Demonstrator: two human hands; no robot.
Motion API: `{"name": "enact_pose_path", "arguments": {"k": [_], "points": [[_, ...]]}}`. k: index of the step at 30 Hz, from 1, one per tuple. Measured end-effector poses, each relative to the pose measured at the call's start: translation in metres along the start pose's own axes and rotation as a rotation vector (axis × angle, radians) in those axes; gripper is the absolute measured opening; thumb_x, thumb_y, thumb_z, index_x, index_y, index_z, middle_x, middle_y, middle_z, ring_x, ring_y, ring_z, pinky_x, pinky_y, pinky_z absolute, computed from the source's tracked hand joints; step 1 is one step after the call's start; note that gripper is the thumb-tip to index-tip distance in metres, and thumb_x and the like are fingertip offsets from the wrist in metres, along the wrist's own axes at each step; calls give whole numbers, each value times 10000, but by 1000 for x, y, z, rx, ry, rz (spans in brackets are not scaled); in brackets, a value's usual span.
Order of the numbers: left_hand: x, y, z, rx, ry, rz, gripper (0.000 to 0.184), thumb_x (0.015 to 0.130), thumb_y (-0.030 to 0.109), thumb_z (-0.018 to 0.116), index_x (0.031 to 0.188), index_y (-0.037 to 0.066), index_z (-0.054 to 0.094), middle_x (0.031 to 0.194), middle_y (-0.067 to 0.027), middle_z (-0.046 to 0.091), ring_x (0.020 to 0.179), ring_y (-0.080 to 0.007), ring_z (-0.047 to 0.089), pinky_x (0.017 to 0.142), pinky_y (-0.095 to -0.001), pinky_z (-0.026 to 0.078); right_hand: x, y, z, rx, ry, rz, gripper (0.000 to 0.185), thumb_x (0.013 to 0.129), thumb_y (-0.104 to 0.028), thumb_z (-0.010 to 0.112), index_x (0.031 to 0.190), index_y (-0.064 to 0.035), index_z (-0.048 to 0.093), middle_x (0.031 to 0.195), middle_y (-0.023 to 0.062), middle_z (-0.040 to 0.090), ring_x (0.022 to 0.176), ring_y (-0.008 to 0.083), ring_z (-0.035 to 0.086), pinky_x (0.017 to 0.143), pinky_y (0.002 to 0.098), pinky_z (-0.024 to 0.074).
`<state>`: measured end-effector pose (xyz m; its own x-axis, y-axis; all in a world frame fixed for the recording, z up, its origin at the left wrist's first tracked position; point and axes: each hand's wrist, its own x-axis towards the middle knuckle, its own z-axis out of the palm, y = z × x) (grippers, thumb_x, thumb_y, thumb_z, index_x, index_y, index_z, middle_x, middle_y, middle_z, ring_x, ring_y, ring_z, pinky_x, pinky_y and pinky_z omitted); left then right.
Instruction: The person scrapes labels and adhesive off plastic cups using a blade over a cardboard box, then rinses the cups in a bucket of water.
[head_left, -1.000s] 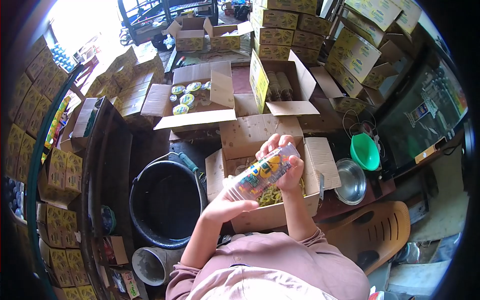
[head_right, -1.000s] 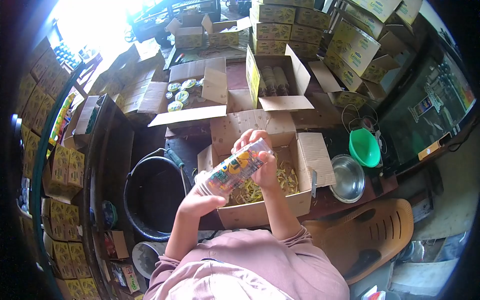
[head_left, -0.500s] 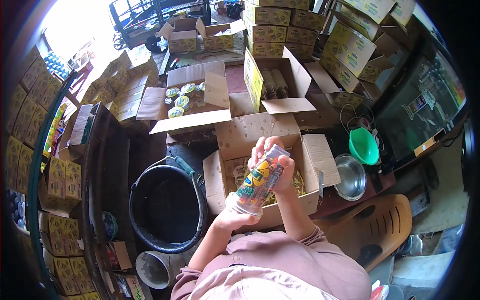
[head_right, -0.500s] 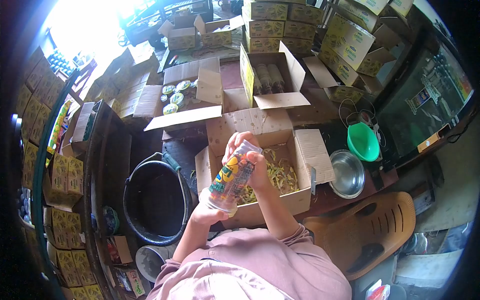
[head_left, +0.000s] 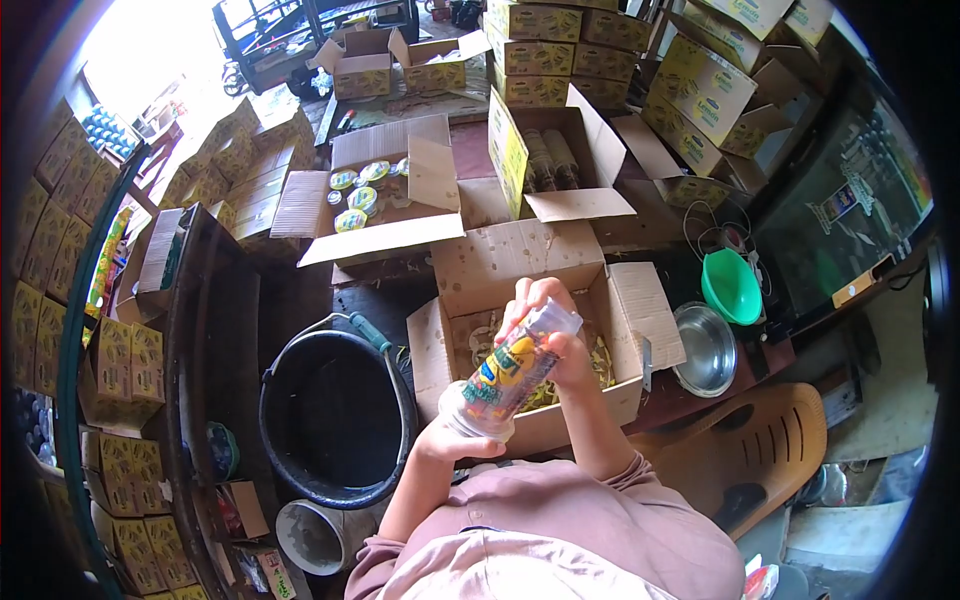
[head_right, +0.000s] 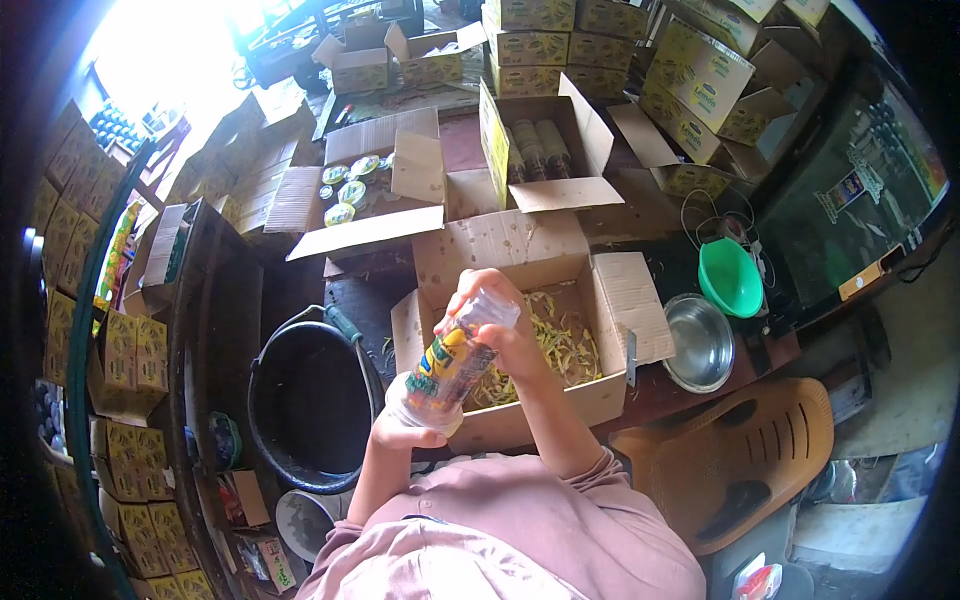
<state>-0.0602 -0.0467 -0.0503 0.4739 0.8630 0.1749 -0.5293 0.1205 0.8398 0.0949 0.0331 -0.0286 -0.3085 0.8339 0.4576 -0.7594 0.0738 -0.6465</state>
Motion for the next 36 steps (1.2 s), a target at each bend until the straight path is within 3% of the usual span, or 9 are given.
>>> {"name": "enact_pose_path", "arguments": {"k": [6, 8, 16, 18, 21, 24, 28, 32, 36], "points": [[9, 7, -2, 16, -34, -1, 548, 513, 70, 724, 1001, -82, 526, 901, -111, 569, 671, -135, 534, 637, -237, 431, 6, -5, -11, 35, -82, -21, 467, 699, -322, 704, 1010, -41, 499, 849, 79, 544, 841, 237, 618, 747, 340, 512], [15, 10, -2, -198, 76, -142, 453, 561, 57, 723, 974, -36, 564, 852, -33, 564, 746, -109, 516, 666, -235, 421, 13, -15, -21, -77, -23, 32, 496, 713, -336, 698, 1062, -40, 507, 893, 99, 568, 871, 254, 615, 763, 351, 508], [31, 30, -13, 210, 122, -156, 571, 761, 109, 667, 1251, 0, 396, 1157, -74, 487, 964, -138, 508, 807, -257, 440, 11, -28, -53, -287, 170, -17, 545, 756, -330, 669, 1169, -34, 473, 1017, 142, 568, 944, 289, 594, 829, 388, 481], [23, 33, -17, 194, 118, -86, 569, 788, 83, 632, 1285, 14, 366, 1215, -90, 463, 981, -147, 516, 805, -262, 448, 19, -34, -67, -365, 324, -91, 499, 777, -281, 663, 1163, -37, 461, 1039, 117, 562, 942, 228, 582, 803, 313, 487], [-10, 42, -26, 498, 390, -43, 584, 768, 40, 623, 1294, 55, 370, 1241, -97, 470, 952, -152, 543, 762, -244, 453, 46, -22, -106, -634, 559, -288, 411, 774, -185, 681, 1097, -42, 472, 1024, 68, 553, 920, 137, 547, 758, 232, 478], [-48, 55, -33, 725, 761, -35, 583, 718, 47, 642, 1254, 40, 413, 1151, -117, 539, 906, -157, 565, 706, -250, 462, 93, -3, -124, -925, 582, -396, 375, 743, -136, 706, 1030, -15, 497, 990, 92, 556, 835, 133, 562, 747, 257, 467], [-96, 55, -40, 1178, 1277, -59, 560, 744, 78, 612, 1258, 49, 393, 1169, -110, 521, 925, -194, 537, 773, -305, 402, 152, 50, -180, -1495, 417, -372, 396, 666, -123, 735, 972, 0, 515, 907, 150, 576, 794, 293, 570, 721, 357, 459], [-143, 29, -47, 1475, 1482, -102, 547, 762, 99, 589, 1263, 51, 372, 1181, -112, 485, 992, -204, 469, 837, -332, 352, 192, 107, -240, -1686, 316, -3, 425, 613, -164, 762, 935, -17, 527, 913, 168, 602, 857, 296, 594, 753, 355, 473], [-159, 6, -58, 1383, 1631, -1, 497, 798, 94, 538, 1259, 46, 361, 1162, -96, 479, 931, -172, 488, 788, -291, 371, 210, 149, -287, -1767, 239, 243, 449, 585, -175, 777, 925, -36, 519, 892, 153, 606, 850, 296, 592, 766, 355, 474]]}}
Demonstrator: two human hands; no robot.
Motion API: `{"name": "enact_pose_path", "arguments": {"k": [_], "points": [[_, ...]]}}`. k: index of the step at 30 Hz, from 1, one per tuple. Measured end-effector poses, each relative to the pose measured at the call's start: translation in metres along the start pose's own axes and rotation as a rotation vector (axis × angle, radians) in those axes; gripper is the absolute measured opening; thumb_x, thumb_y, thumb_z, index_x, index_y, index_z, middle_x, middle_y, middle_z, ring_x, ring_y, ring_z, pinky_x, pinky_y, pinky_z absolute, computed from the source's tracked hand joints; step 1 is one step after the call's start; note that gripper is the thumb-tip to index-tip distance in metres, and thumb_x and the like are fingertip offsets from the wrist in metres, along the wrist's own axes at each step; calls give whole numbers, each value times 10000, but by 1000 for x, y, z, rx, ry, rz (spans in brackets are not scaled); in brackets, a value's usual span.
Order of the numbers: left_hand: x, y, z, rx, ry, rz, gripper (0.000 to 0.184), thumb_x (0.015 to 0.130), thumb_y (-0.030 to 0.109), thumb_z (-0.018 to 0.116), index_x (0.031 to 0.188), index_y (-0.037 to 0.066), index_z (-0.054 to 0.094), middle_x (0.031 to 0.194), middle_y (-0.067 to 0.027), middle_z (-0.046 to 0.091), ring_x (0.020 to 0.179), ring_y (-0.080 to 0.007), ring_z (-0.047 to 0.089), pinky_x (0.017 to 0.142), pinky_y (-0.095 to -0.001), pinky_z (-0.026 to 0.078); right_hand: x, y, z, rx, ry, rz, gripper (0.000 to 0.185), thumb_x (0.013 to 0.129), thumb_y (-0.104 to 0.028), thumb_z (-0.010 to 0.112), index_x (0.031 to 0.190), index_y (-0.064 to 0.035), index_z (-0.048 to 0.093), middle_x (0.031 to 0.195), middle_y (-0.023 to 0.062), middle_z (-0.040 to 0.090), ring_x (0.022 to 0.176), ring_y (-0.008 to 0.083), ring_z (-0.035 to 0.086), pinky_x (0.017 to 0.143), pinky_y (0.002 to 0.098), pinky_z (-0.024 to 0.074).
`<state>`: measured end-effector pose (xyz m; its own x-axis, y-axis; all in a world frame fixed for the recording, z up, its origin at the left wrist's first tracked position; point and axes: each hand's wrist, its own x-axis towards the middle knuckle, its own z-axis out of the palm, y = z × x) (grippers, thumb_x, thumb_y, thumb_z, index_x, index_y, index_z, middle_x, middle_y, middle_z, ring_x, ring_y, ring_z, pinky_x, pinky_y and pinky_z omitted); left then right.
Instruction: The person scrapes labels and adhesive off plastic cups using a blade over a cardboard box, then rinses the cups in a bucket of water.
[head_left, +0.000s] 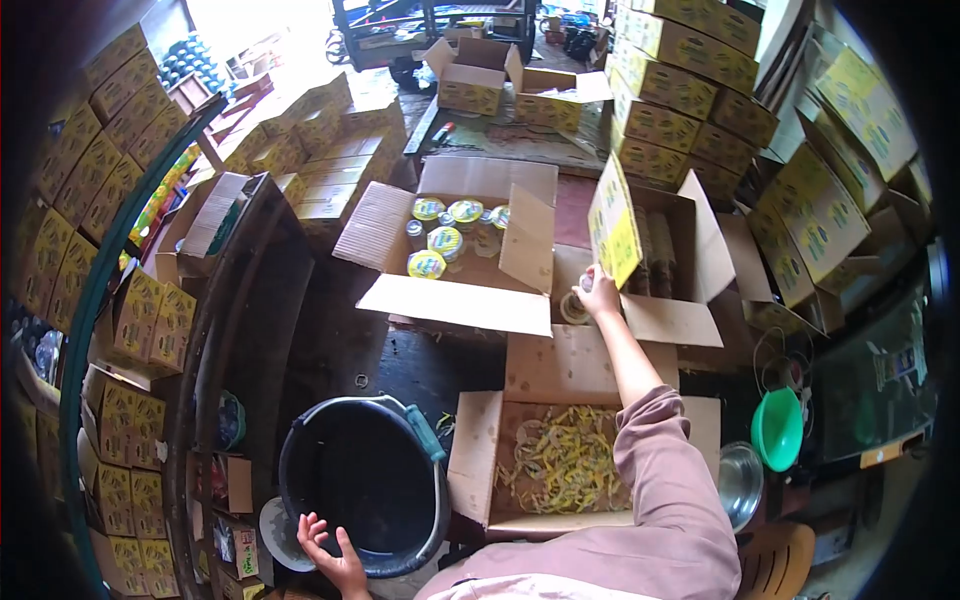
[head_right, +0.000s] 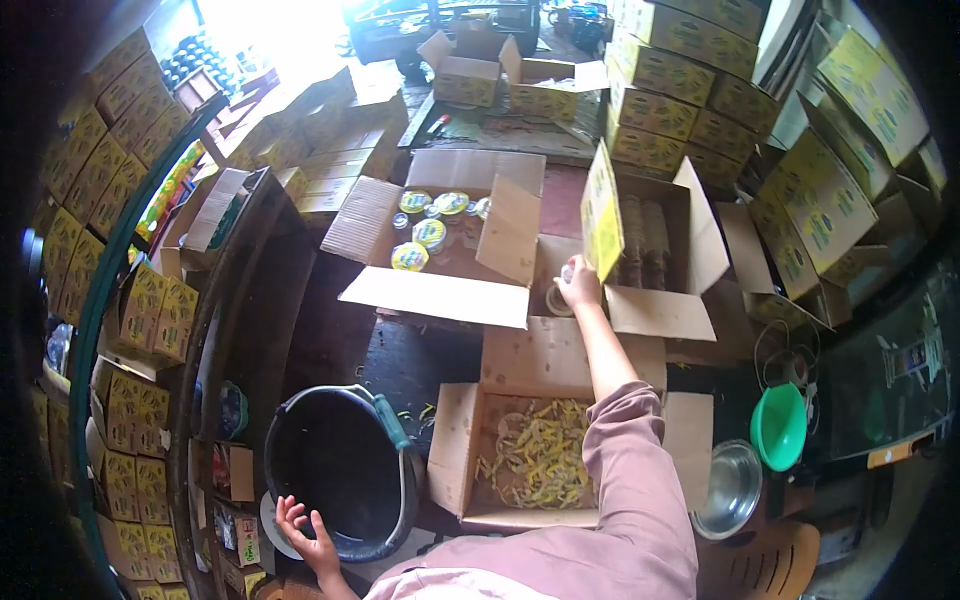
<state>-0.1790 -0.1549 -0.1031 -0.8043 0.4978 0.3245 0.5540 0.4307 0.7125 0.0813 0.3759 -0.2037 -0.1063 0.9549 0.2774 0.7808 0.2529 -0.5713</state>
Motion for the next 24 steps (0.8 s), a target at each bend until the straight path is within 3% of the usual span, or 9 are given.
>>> {"name": "enact_pose_path", "arguments": {"k": [6, 7, 10, 11, 14, 16, 20, 22, 24], "points": [[-8, -11, 6, -24, 65, -82, 440, 804, 71, 512, 1221, 38, 377, 1068, -87, 489, 838, -129, 494, 736, -248, 384, 22, 17, 23, -95, -212, 123, 528, 542, -199, 794, 955, -33, 510, 954, 161, 573, 909, 300, 563, 819, 357, 462], [-9, -14, 6, -45, 93, -85, 400, 799, 71, 512, 1181, 36, 396, 1012, -76, 489, 794, -113, 491, 724, -232, 384, 20, 1, 16, -120, -64, 101, 592, 498, -263, 809, 950, -11, 522, 946, 158, 583, 900, 286, 570, 791, 348, 467], [-8, -11, 4, -33, 58, -141, 386, 788, 59, 508, 1157, 39, 397, 983, -67, 482, 779, -113, 487, 725, -228, 382, 24, -62, 0, 164, 300, -229, 372, 625, -102, 698, 950, -10, 543, 916, 147, 572, 845, 259, 571, 736, 342, 466], [-2, 6, 11, -21, 134, -171, 289, 751, 37, 521, 1031, 40, 452, 903, -55, 477, 711, -109, 477, 675, -221, 383, 24, -89, 0, 228, 256, -354, 328, 649, -63, 661, 956, -25, 550, 907, 136, 573, 831, 256, 572, 714, 343, 467], [-5, -15, 4, -78, -12, -85, 356, 796, 138, 611, 1090, 33, 441, 885, -58, 526, 702, -109, 499, 610, -206, 411, 23, -165, 21, 263, -93, -652, 348, 665, -22, 617, 1001, -96, 567, 976, 91, 570, 922, 256, 559, 784, 335, 461], [3, 1, 9, -35, 10, -56, 294, 770, 73, 615, 1039, 49, 500, 780, -19, 535, 605, -78, 474, 525, -186, 380, 38, -192, 69, -242, -157, -1098, 481, 670, -29, 609, 1128, -147, 523, 1105, 70, 528, 1055, 231, 496, 871, 335, 408], [5, 7, 8, -50, 21, -80, 234, 746, 43, 623, 966, 48, 544, 775, -20, 529, 598, -80, 480, 519, -192, 392, 57, -207, 172, -441, -336, -1224, 657, 704, -89, 613, 1301, -205, 364, 1282, 25, 423, 1238, 217, 336, 1004, 381, 286], [7, 11, 8, -69, 38, -83, 219, 746, 47, 625, 951, 48, 547, 778, -22, 531, 605, -79, 483, 529, -193, 396, 59, -217, 181, -414, -418, -1219, 614, 685, -94, 635, 1250, -199, 419, 1216, 27, 468, 1213, 219, 362, 996, 380, 296], [7, 7, 7, -76, 62, -67, 165, 746, 54, 630, 892, 52, 554, 741, -2, 503, 579, -68, 444, 506, -182, 361, 63, -226, 174, -390, -534, -1113, 624, 520, -82, 731, 1100, -168, 517, 1054, 57, 518, 1104, 234, 455, 945, 357, 358]]}}
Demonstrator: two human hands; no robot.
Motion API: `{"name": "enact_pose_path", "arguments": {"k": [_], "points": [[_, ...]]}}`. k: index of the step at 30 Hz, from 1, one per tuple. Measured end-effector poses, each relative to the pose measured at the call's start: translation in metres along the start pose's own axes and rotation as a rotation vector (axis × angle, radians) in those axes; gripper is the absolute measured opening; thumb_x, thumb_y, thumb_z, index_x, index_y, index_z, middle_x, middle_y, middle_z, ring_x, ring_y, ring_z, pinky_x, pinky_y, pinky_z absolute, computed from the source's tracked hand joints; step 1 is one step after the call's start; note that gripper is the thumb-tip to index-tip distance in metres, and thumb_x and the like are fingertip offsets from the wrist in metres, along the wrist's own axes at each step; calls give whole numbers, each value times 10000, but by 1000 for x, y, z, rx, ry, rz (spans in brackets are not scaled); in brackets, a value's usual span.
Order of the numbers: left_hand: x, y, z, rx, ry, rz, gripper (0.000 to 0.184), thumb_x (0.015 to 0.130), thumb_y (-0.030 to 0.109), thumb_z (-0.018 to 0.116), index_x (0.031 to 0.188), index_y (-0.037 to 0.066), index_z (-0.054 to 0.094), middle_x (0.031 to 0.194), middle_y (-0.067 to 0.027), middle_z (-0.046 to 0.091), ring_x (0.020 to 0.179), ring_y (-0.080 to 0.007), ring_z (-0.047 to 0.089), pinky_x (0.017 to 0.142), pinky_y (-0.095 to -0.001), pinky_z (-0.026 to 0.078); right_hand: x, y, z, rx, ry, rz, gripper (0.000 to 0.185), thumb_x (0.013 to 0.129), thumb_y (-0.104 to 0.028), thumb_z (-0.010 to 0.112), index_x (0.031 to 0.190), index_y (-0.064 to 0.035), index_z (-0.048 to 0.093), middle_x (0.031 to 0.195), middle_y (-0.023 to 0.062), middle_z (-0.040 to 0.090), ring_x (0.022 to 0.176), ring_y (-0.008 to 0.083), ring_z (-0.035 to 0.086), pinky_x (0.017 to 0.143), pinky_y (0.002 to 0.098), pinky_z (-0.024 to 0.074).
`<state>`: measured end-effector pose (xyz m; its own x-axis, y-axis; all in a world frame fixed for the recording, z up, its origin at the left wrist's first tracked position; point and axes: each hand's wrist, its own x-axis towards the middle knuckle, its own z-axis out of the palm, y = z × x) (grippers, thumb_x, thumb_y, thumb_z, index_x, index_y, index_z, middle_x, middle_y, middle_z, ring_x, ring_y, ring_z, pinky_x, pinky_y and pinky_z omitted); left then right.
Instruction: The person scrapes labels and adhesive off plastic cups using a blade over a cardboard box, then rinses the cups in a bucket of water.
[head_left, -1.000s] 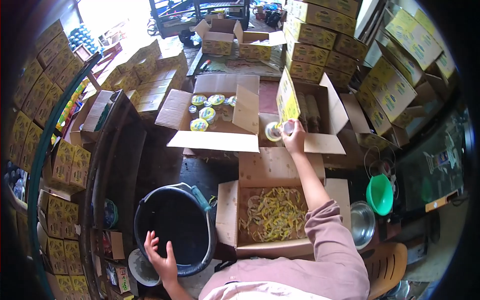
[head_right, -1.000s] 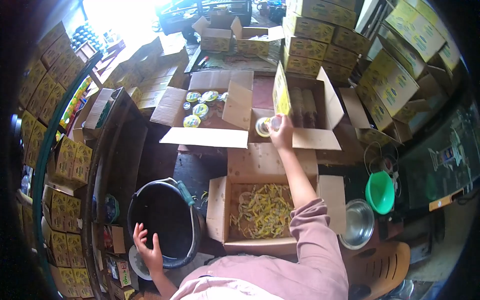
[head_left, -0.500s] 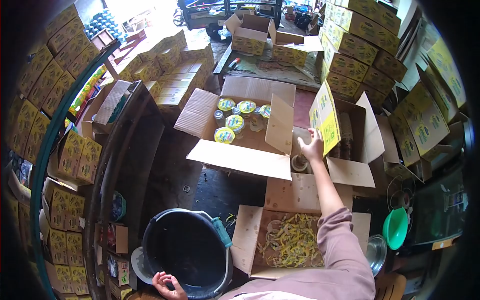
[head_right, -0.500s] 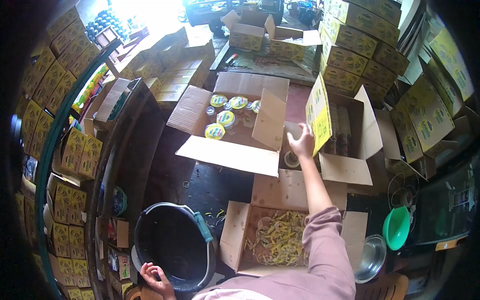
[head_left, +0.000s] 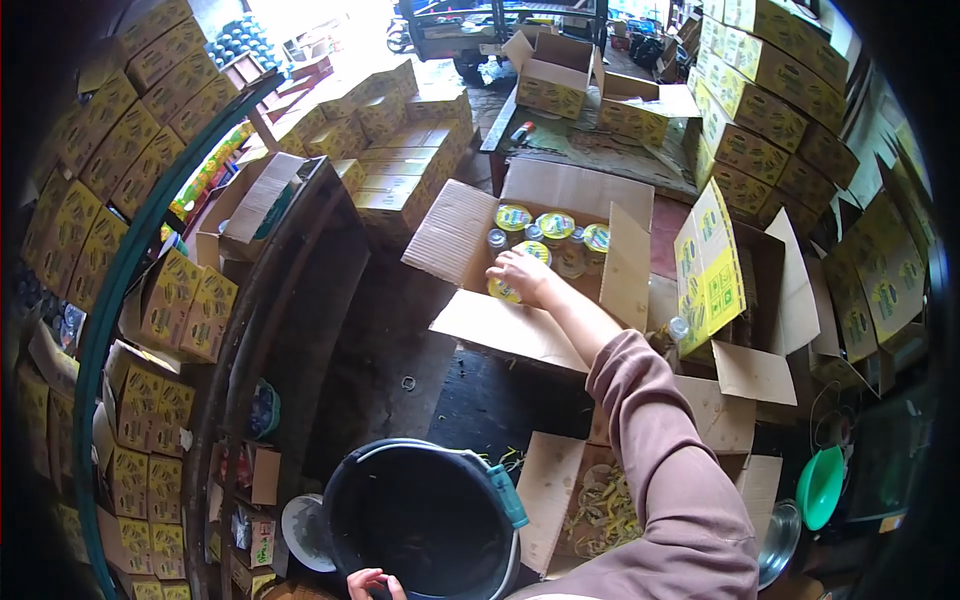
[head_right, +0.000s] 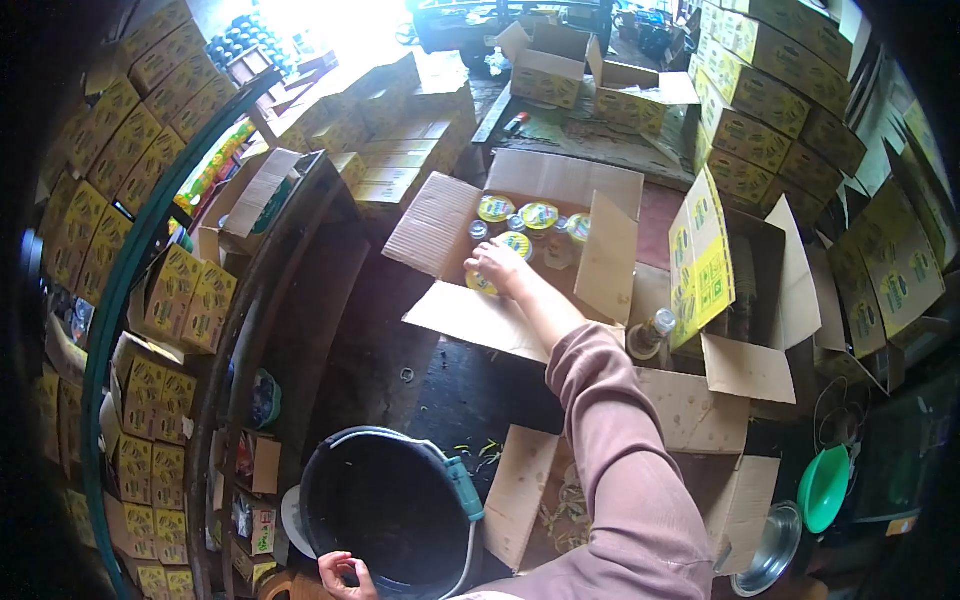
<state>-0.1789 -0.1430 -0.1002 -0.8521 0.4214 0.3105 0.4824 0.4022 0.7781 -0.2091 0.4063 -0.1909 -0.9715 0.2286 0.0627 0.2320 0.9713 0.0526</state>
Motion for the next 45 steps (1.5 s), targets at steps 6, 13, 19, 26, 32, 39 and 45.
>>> {"name": "enact_pose_path", "arguments": {"k": [6, 13, 19, 26, 32, 39, 45], "points": [[1, 6, -7, -26, 4, -30, 105, 756, 90, 617, 841, 69, 559, 721, 12, 481, 554, -71, 413, 484, -196, 348, -25, 28, -89, 484, 176, 262, 602, 570, -199, 683, 1134, -78, 511, 1049, 180, 508, 1005, 332, 511, 874, 364, 434], [-6, -9, -13, -33, -47, 28, 206, 689, 15, 573, 868, 54, 480, 821, -51, 492, 633, -119, 469, 594, -232, 376, -120, -24, -244, 1081, 143, 226, 620, 629, -162, 735, 1196, -64, 502, 1028, 95, 549, 841, 147, 571, 762, 275, 475], [0, 11, -6, -375, -211, 149, 555, 682, 18, 607, 1179, 52, 362, 1070, -108, 481, 899, -169, 486, 749, -279, 380, -219, -142, -289, 917, 375, 45, 575, 641, -143, 750, 1152, -11, 522, 1021, 105, 581, 903, 140, 572, 805, 267, 460], [-19, 110, 35, -686, -651, 375, 887, 588, 103, 746, 1300, 31, 221, 1198, -145, 407, 1100, -232, 435, 900, -326, 361, -316, -297, -261, 544, 638, 292, 620, 522, -297, 753, 1032, -8, 552, 864, 129, 551, 768, 279, 589, 686, 357, 496], [-64, 115, 56, -732, -975, 394, 790, 599, 56, 755, 1233, 0, 286, 1127, -135, 466, 1024, -213, 502, 890, -297, 399, -378, -360, -228, 868, 727, 578, 697, 532, -271, 793, 1119, -21, 514, 993, 132, 557, 898, 276, 575, 761, 333, 483], [-84, 98, 67, -727, -975, 281, 680, 598, 23, 759, 1149, 5, 361, 1026, -88, 470, 925, -175, 489, 853, -284, 392, -539, -336, -106, 512, 1385, 1597, 316, 741, -269, 708, 837, -8, 559, 762, 51, 578, 674, 124, 517, 639, 260, 447], [-68, 95, 58, -788, -853, 296, 580, 710, -35, 649, 1187, 36, 326, 980, -81, 561, 900, -133, 550, 797, -253, 442, -618, -318, -12, 1101, 1347, 1967, 518, 721, -211, 724, 1057, 79, 458, 984, 143, 574, 860, 150, 552, 760, 257, 444]]}}
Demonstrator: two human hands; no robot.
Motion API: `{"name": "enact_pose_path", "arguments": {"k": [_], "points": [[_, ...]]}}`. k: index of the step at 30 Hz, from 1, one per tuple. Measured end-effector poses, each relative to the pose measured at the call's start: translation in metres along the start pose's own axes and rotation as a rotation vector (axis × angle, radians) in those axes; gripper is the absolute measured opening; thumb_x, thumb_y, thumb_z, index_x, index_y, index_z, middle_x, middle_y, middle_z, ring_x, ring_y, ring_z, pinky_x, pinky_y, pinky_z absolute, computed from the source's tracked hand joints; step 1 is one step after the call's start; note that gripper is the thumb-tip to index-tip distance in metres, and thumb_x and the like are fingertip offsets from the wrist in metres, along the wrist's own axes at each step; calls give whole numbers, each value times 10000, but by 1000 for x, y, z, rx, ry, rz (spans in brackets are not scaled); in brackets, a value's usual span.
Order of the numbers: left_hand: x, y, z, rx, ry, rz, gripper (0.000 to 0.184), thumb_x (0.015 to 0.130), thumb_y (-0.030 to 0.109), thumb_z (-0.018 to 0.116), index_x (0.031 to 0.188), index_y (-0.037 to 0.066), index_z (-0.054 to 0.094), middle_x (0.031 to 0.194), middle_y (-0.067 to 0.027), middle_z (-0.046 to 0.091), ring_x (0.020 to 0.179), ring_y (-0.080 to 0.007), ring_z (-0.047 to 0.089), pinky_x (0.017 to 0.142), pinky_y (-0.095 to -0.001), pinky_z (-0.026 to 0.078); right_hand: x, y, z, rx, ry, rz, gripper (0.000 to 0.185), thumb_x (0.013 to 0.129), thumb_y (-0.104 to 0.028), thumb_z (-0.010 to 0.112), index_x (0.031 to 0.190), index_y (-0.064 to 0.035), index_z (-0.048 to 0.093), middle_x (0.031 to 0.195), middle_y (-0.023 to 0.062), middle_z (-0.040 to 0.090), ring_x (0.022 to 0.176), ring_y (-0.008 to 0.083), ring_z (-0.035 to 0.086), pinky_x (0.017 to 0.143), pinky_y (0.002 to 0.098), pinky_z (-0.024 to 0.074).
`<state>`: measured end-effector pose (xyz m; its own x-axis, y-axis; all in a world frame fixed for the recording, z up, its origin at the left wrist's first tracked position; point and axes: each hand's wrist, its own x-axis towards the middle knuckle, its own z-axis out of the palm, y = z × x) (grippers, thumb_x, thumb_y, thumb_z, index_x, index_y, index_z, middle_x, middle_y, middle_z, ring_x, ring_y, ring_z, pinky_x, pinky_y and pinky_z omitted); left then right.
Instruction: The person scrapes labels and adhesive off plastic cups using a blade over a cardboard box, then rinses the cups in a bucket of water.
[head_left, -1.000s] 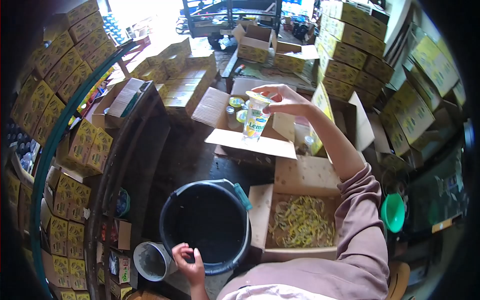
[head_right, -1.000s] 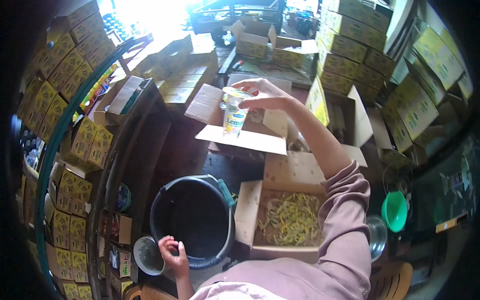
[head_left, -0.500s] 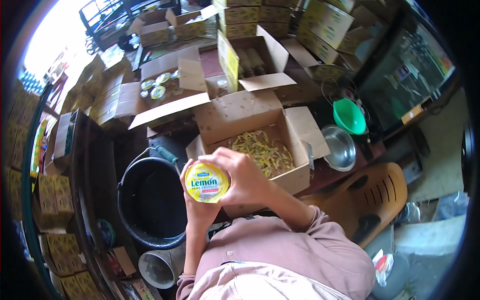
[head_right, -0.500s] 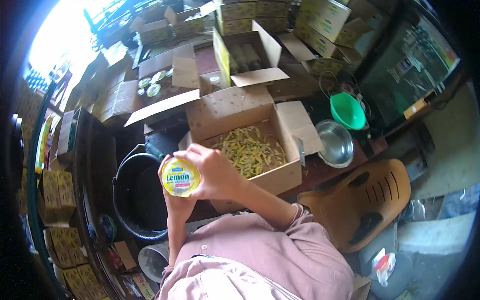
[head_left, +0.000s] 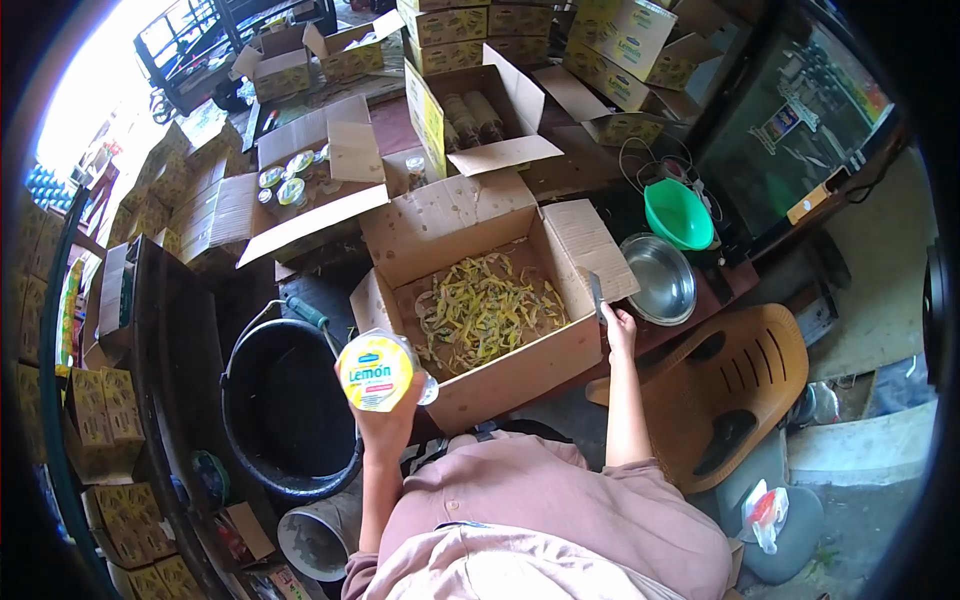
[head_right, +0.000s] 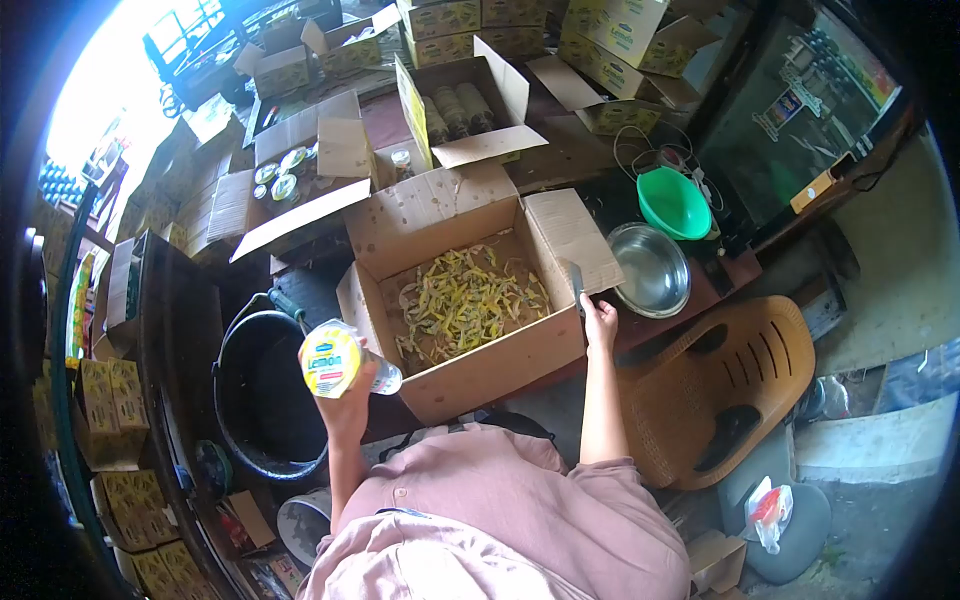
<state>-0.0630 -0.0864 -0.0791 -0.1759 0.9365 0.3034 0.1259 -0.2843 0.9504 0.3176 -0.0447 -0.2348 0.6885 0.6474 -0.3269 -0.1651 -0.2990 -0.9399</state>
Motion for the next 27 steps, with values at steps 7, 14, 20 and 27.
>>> {"name": "enact_pose_path", "arguments": {"k": [7, 14, 20, 27], "points": [[-5, 10, -60, -70, 342, -4, 495, 796, 90, 607, 1224, 2, 375, 1085, -138, 553, 968, -217, 564, 861, -316, 446, -5, 2, -1, 135, 107, -46, 394, 756, -82, 667, 1090, 62, 515, 927, 66, 596, 788, 112, 550, 703, 231, 431], [-26, -14, -123, 373, 702, 57, 533, 801, 110, 629, 1219, -11, 320, 1073, -150, 583, 976, -194, 569, 872, -318, 435, 39, -1, -44, 243, 456, -233, 267, 745, -106, 689, 958, 17, 584, 885, 72, 630, 784, 130, 589, 706, 251, 471], [-40, -54, -145, 434, 716, 26, 533, 788, 101, 639, 1205, -16, 327, 1067, -163, 554, 961, -215, 563, 857, -321, 450, 103, -18, -76, -375, 704, -336, 236, 685, -126, 722, 879, -20, 637, 814, 114, 658, 724, 202, 634, 678, 298, 494], [-39, -65, -145, 595, 821, -63, 431, 812, 169, 632, 1150, -20, 442, 1045, -123, 586, 922, -183, 577, 817, -297, 471, 184, 2, -85, -586, 404, -187, 225, 668, -151, 717, 852, -37, 654, 818, 118, 664, 761, 211, 642, 705, 304, 489]]}}
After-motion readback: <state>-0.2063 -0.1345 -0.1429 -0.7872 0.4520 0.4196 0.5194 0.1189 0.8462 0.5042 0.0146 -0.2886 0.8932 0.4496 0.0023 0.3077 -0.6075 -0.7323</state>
